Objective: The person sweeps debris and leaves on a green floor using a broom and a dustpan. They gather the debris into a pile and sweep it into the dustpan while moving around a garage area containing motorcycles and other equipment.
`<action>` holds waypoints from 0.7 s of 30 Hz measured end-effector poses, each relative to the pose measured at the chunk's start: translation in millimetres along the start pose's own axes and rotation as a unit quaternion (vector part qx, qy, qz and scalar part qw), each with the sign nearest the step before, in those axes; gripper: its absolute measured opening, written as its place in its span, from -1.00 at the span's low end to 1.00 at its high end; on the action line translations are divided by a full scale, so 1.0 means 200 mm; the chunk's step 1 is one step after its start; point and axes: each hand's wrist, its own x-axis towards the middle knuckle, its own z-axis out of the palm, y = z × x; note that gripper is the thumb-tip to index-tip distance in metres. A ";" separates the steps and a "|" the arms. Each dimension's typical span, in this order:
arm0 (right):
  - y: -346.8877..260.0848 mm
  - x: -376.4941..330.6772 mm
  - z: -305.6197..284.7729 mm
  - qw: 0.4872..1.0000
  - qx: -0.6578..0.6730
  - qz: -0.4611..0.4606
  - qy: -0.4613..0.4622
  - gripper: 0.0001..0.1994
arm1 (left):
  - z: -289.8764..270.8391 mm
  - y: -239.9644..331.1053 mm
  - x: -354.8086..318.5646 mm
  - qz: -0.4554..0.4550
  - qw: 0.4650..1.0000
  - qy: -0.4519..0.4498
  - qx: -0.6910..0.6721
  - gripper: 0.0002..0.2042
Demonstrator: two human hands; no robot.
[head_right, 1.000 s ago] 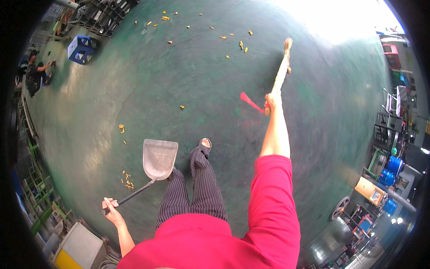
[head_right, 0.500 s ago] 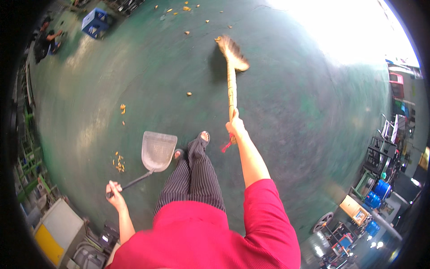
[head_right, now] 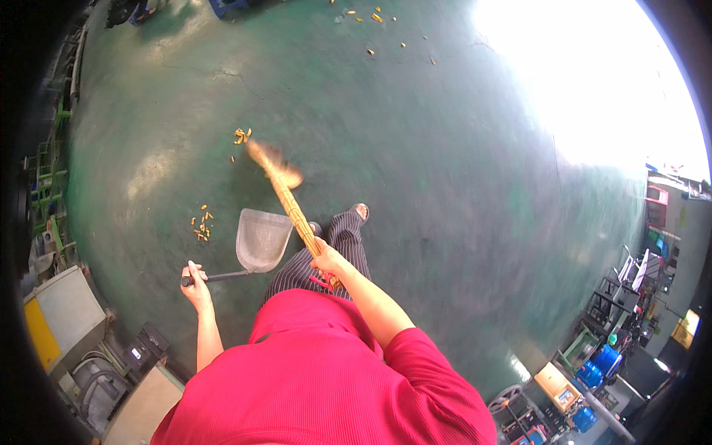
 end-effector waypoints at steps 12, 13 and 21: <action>-0.21 -0.39 -0.37 0.902 -0.390 -0.038 0.180 -0.25 | -0.04 -0.02 0.21 0.032 0.995 0.081 0.042 -0.71; -0.23 -0.44 -0.46 0.897 -0.390 -0.006 0.210 -0.24 | -0.01 0.00 0.24 0.037 0.995 0.082 0.041 -0.71; -0.59 -0.31 -1.29 0.926 -0.012 0.006 0.377 -0.22 | 0.51 0.23 0.62 -0.010 0.998 0.065 0.026 -0.71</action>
